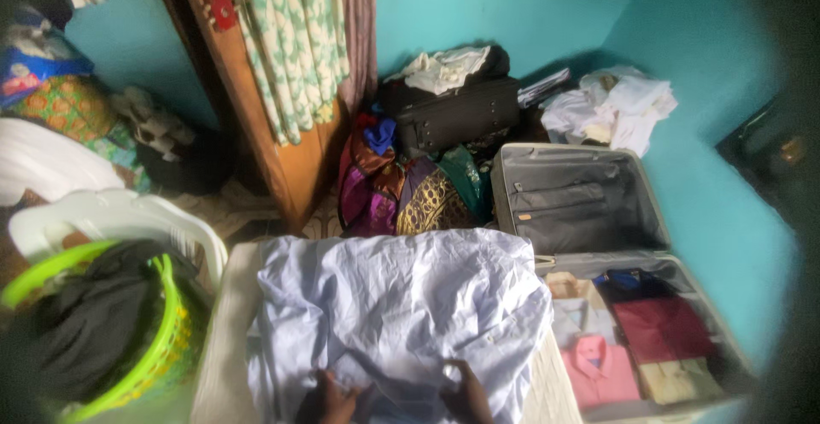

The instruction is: The person folds a light blue long-sleeved shirt by hand on a white rectangular surface, smoothing the fabric and folding the sleeves inward.

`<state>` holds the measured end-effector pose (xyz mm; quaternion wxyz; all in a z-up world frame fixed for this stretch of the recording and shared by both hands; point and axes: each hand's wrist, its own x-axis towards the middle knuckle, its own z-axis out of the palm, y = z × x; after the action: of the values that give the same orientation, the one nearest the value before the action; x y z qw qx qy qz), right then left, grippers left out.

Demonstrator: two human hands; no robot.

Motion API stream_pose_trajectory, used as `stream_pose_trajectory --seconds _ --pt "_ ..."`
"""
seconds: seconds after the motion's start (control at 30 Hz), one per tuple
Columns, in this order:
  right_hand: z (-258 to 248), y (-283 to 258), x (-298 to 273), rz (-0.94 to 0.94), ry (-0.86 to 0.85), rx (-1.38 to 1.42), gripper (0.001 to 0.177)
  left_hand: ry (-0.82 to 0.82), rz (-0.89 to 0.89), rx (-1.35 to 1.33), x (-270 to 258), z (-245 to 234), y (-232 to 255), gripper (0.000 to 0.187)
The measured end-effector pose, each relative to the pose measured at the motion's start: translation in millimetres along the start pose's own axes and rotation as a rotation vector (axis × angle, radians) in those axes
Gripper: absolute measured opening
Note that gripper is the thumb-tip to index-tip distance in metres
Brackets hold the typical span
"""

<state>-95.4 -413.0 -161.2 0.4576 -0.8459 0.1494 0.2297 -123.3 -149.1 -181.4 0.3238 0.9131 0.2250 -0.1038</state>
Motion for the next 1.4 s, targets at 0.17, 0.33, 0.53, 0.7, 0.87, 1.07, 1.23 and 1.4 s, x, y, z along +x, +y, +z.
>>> stream_pose_trajectory --seconds 0.17,0.33,0.53,0.7,0.87,1.07,1.23,1.4 --pt "-5 -13 7 -0.162 0.035 0.429 0.037 0.009 0.05 0.097 3 1 2 0.057" --pt "-19 -22 21 -0.104 -0.066 0.822 0.036 -0.097 0.31 0.118 -7 -5 13 0.059" --pt "-10 -29 16 -0.086 -0.283 0.744 0.057 -0.047 0.385 0.237 -13 -8 18 0.042" --pt "-6 -21 21 -0.349 -0.109 0.251 0.038 -0.096 0.342 0.309 -13 -3 8 0.041" --pt "-14 -16 30 -0.396 -0.086 0.253 0.019 -0.131 0.31 0.422 -2 -17 20 0.039" --pt "-47 -15 36 -0.231 0.058 0.378 0.028 0.149 0.334 0.149 12 -72 38 0.021" --pt "-70 -58 18 -0.263 0.135 0.562 0.037 0.345 0.571 -0.327 11 -131 94 0.025" --pt "-56 -102 1 -0.439 -0.001 0.605 0.04 0.178 0.658 -0.399 -1 -121 129 0.019"
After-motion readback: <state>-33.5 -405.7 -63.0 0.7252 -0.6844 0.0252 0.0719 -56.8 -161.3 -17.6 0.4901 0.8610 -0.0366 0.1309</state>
